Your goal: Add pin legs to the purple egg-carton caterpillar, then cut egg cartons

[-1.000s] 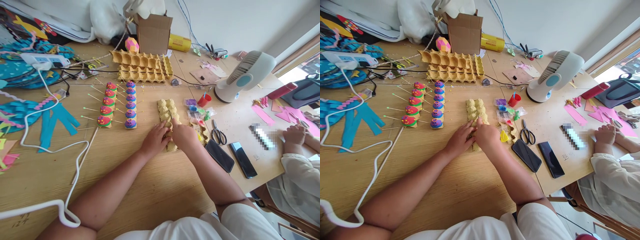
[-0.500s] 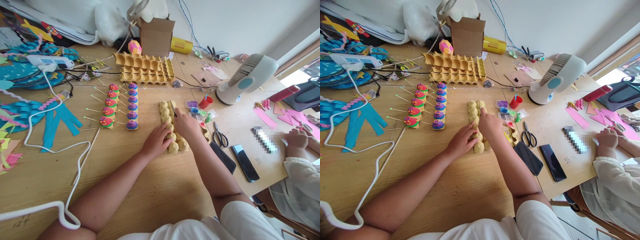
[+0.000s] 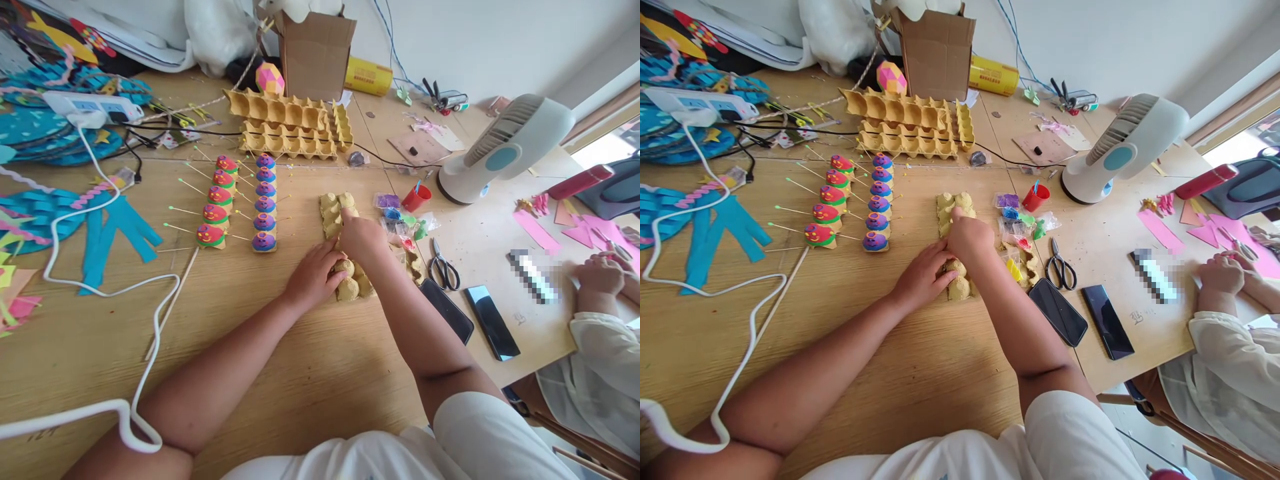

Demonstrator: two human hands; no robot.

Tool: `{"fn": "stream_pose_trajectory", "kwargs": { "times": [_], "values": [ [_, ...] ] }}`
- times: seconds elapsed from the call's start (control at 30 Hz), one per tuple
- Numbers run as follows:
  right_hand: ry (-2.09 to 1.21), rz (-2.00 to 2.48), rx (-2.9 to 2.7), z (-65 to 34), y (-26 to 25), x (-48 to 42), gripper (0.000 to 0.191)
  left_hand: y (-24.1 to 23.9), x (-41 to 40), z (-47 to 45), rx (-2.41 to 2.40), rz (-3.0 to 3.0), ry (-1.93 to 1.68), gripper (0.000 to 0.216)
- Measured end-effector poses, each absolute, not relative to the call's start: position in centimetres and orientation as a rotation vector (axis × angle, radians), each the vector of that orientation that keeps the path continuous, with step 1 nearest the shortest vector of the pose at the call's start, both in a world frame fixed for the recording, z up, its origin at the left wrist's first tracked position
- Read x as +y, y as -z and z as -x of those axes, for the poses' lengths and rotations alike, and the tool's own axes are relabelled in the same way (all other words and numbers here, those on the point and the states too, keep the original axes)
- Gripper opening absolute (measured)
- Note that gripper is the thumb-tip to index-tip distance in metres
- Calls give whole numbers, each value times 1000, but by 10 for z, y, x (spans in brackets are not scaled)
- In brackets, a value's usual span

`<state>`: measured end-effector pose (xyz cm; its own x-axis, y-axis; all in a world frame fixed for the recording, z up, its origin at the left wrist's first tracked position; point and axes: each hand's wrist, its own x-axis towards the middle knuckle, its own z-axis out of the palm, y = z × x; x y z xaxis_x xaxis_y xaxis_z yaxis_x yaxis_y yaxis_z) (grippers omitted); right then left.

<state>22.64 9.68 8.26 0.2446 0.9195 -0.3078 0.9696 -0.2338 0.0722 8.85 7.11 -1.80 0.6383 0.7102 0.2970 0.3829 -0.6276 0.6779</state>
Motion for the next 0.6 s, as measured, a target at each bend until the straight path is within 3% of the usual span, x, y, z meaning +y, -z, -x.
{"fn": "stream_pose_trajectory", "kwargs": {
  "times": [0.6],
  "values": [
    [267,-2209,1749,-223,-78,102,67,18,71,-89,846,-2279,-773,26]
  ]
}}
